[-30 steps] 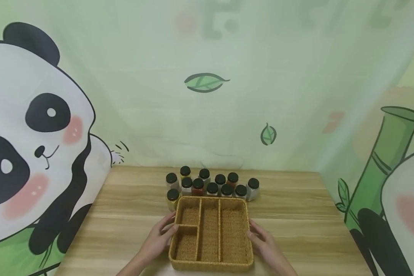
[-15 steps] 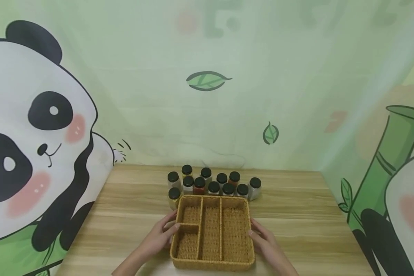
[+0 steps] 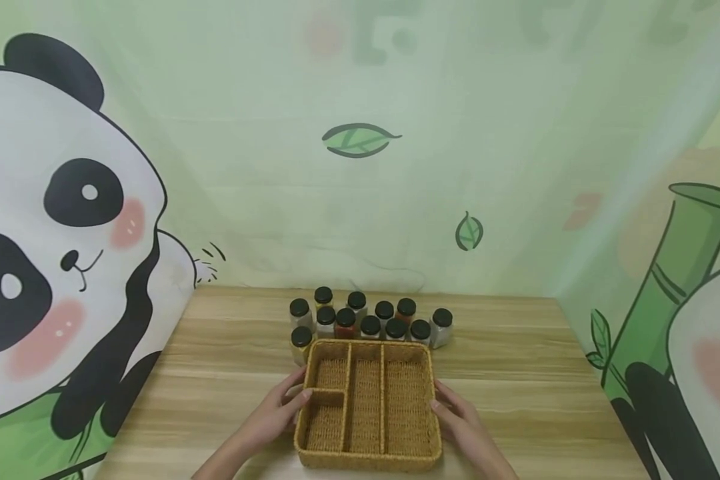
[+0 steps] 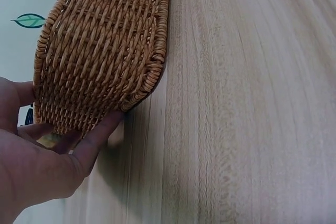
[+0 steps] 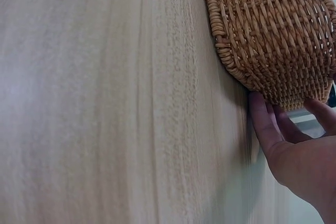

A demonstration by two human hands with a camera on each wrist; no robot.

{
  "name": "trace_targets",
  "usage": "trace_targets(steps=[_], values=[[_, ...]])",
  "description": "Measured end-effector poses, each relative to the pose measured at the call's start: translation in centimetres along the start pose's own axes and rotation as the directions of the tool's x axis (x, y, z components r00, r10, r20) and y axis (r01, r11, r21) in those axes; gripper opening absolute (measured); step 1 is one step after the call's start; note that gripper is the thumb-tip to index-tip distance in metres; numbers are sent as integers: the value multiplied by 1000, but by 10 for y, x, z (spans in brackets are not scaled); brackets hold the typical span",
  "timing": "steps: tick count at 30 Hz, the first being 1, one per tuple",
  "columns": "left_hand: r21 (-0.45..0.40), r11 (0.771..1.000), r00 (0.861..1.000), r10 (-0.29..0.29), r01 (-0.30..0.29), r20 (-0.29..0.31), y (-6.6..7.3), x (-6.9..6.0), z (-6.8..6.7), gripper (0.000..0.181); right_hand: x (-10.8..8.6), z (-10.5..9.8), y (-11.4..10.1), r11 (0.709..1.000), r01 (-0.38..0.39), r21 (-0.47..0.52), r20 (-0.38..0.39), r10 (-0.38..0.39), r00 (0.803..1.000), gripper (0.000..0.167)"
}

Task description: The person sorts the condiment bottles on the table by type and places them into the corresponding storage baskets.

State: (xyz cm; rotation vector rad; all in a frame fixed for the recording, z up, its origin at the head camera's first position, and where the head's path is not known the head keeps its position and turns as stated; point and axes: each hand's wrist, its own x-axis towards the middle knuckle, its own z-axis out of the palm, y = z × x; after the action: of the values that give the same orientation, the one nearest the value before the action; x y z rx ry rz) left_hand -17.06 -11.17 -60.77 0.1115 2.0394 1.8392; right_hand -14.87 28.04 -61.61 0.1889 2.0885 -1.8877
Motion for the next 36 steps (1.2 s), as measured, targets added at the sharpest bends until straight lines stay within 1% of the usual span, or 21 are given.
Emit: trace_targets(steps=[4,9,17,24,28,31,33,35,36], values=[[-10,1000,1000,-4,4,7,0,1,-1,67,-1,0,0,1000,0,7,-3,0,1000,67],[2,1000,1000,-6,6,9,-1,2,-2,70,-1,0,2,1000,5,13,-7,-4,1000,65],[-19,1000,1000,3,-2,22,-3,2,-1,68,-1,-1,1,1000,11,10,-1,-11,1000,65],[-30,1000,1000,0,1,20,-3,1,0,73,-3,-1,-2,1000,15,8,-15,-15,1000,65],[-51,999,1000,-1,2,9,-4,1,0,75,-2,1,-3,1000,-11,22,-29,11,1000,65],[-43,999,1000,3,-3,-5,-5,0,-1,75,-3,5,-5,999,-29,27,-45,30,999,64],[-30,999,1000,10,-10,-3,-4,0,-3,74,-3,5,-8,1000,-21,12,-45,22,999,62],[-16,1000,1000,14,-14,-1,-1,2,-5,74,-2,2,-13,999,-1,-35,-34,0,999,59],[-11,1000,1000,16,-16,-3,-1,3,-6,74,0,-1,-17,997,9,-77,-30,-12,999,58]])
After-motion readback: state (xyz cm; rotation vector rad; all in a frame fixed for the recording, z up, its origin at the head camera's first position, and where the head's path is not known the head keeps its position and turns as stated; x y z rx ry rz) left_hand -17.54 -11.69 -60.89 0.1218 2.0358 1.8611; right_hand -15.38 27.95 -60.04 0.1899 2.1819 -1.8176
